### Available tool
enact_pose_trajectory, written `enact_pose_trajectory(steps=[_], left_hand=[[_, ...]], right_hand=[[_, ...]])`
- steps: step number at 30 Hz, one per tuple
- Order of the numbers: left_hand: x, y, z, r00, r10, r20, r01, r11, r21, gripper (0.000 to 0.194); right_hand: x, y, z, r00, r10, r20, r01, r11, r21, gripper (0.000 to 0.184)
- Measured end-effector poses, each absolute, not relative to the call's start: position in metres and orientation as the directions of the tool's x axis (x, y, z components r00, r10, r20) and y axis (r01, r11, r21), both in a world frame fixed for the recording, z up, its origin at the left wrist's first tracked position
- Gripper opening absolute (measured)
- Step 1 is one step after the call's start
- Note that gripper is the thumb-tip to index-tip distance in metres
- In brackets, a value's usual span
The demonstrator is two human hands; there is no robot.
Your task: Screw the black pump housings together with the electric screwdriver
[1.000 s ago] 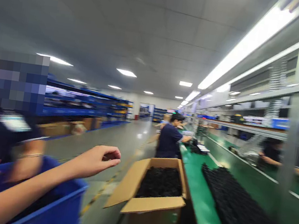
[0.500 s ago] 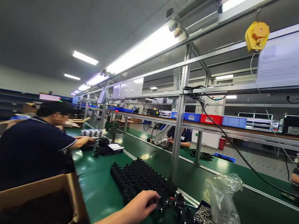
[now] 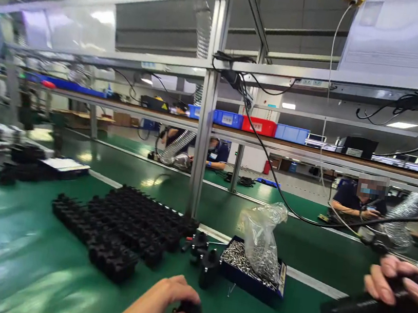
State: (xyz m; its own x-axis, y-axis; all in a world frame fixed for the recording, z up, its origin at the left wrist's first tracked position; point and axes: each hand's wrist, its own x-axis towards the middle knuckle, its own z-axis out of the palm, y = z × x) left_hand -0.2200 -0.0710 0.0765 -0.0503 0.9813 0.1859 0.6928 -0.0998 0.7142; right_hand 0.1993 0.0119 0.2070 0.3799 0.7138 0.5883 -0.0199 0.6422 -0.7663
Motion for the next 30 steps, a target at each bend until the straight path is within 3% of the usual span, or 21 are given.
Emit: enact_pose_trajectory(steps=[2, 4, 10, 14, 18, 23, 25, 30], left_hand=[[-0.177, -0.059, 0.067, 0.099, 0.970, 0.223, 0.632, -0.234, 0.738, 0.033], [-0.136, -0.039, 0.065, 0.202, 0.949, 0.243, 0.563, -0.316, 0.764, 0.035], [-0.080, 0.005, 0.049, 0.248, 0.913, 0.325, 0.283, -0.389, 0.877, 0.033], [-0.083, 0.003, 0.011, 0.253, 0.881, 0.400, 0.030, -0.420, 0.907, 0.061], [-0.079, 0.000, -0.006, 0.258, 0.893, 0.368, -0.097, -0.355, 0.930, 0.075], [-0.066, 0.006, -0.005, 0.315, 0.927, 0.206, -0.131, -0.172, 0.976, 0.094], [-0.063, 0.006, -0.002, 0.337, 0.931, 0.142, -0.141, -0.099, 0.985, 0.093], [-0.063, 0.000, 0.013, 0.360, 0.928, 0.095, -0.175, -0.033, 0.984, 0.068]], right_hand=[[0.187, 0.008, 0.210, 0.303, 0.785, 0.540, -0.379, 0.619, -0.688, 0.033], [0.174, 0.007, 0.206, 0.228, 0.798, 0.558, -0.510, 0.586, -0.630, 0.030], [0.151, 0.024, 0.175, 0.013, 0.679, 0.734, -0.467, 0.653, -0.596, 0.020], [0.136, 0.035, 0.159, -0.145, 0.665, 0.733, -0.464, 0.608, -0.644, 0.018], [0.121, 0.036, 0.155, -0.180, 0.688, 0.703, -0.496, 0.554, -0.669, 0.022], [0.121, 0.035, 0.156, -0.155, 0.691, 0.706, -0.460, 0.581, -0.671, 0.019], [0.123, 0.036, 0.156, -0.146, 0.698, 0.701, -0.462, 0.578, -0.672, 0.018], [0.124, 0.040, 0.155, -0.182, 0.722, 0.668, -0.468, 0.533, -0.704, 0.017]])
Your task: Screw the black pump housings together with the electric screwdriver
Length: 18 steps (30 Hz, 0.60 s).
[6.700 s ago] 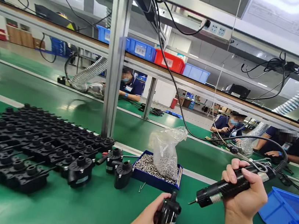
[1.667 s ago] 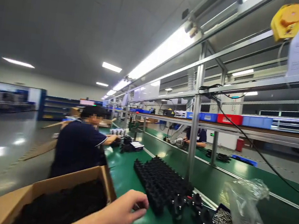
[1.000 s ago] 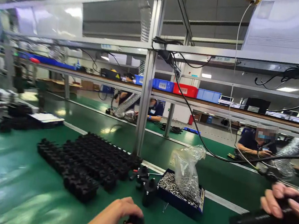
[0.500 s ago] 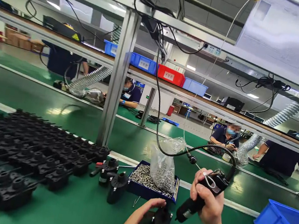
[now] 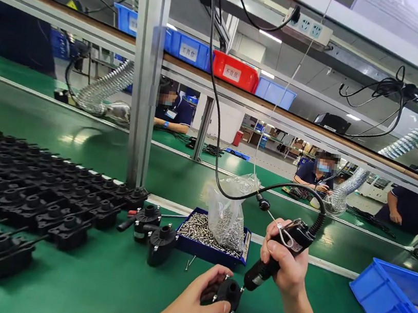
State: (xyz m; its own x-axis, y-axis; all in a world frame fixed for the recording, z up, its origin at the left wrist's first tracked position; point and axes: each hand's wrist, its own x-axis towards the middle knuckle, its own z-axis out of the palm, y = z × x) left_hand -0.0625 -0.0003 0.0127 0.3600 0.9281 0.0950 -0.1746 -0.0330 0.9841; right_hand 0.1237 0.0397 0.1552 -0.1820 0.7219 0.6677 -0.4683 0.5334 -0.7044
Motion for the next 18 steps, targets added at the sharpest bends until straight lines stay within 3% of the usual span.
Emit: enact_pose_trajectory(steps=[13, 18], left_hand=[[-0.059, -0.002, 0.026, 0.353, 0.932, 0.084, -0.226, -0.002, 0.974, 0.038], [-0.058, -0.003, 0.028, 0.344, 0.936, 0.075, -0.250, 0.015, 0.968, 0.041]], right_hand=[[0.112, 0.038, 0.152, -0.234, 0.755, 0.613, -0.465, 0.467, -0.752, 0.016], [0.105, 0.036, 0.147, -0.191, 0.782, 0.594, -0.428, 0.478, -0.767, 0.019]])
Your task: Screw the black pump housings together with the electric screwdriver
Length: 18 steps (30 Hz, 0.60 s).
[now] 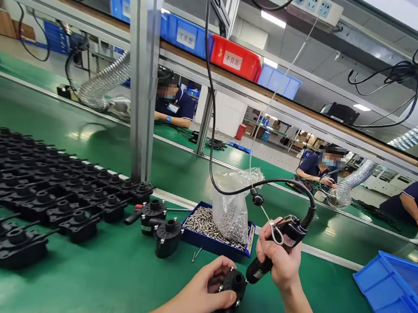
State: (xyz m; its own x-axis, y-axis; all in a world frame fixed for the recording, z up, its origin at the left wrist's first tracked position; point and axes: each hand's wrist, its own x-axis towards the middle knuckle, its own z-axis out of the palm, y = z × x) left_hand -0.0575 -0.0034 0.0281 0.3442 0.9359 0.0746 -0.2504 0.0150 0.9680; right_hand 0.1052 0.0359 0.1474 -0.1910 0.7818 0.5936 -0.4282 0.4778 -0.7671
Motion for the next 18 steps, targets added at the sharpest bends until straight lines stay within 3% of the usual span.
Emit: enact_pose_trajectory(steps=[18], left_hand=[[-0.0623, -0.0036, 0.0347, 0.367, 0.927, 0.081, -0.198, -0.008, 0.980, 0.050]], right_hand=[[0.1045, 0.0325, 0.1476, -0.242, 0.779, 0.578, -0.339, 0.490, -0.803, 0.022]])
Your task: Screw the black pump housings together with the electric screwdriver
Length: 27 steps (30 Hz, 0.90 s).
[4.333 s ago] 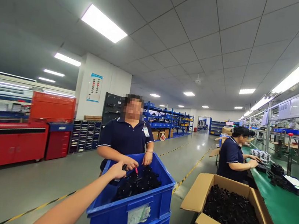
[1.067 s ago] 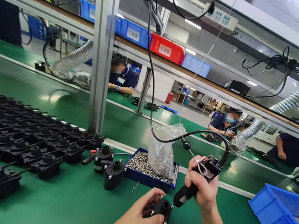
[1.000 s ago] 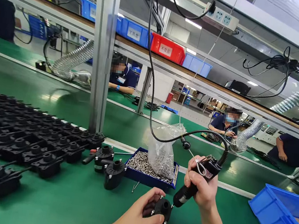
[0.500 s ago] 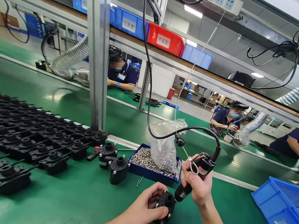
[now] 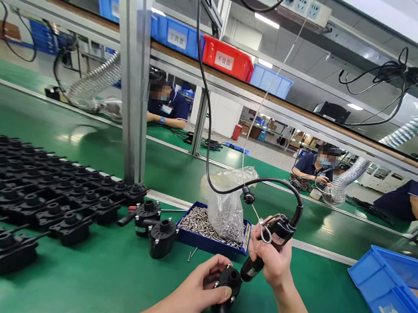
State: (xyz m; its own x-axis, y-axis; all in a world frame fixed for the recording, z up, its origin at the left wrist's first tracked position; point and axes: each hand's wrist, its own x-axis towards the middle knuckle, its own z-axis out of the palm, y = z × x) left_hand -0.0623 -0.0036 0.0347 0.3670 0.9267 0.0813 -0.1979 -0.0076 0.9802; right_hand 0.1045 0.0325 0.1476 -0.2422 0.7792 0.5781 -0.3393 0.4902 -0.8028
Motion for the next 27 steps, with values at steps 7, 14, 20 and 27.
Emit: enact_pose_trajectory(steps=[7, 14, 20, 27], left_hand=[[-0.062, -0.002, 0.034, 0.365, 0.927, 0.085, -0.207, -0.008, 0.978, 0.054], [-0.065, 0.001, 0.022, 0.406, 0.905, 0.124, -0.245, -0.023, 0.969, 0.063], [-0.067, -0.002, 0.009, 0.551, 0.810, 0.199, -0.226, -0.085, 0.970, 0.110], [-0.064, -0.006, 0.016, 0.588, 0.759, 0.279, -0.222, -0.180, 0.958, 0.092]], right_hand=[[0.107, 0.035, 0.142, -0.243, 0.773, 0.586, -0.327, 0.504, -0.800, 0.024], [0.115, 0.036, 0.148, -0.218, 0.759, 0.614, -0.241, 0.568, -0.787, 0.011], [0.117, 0.014, 0.168, -0.103, 0.695, 0.712, -0.431, 0.614, -0.661, 0.010], [0.095, 0.000, 0.159, -0.174, 0.746, 0.642, -0.449, 0.520, -0.726, 0.019]])
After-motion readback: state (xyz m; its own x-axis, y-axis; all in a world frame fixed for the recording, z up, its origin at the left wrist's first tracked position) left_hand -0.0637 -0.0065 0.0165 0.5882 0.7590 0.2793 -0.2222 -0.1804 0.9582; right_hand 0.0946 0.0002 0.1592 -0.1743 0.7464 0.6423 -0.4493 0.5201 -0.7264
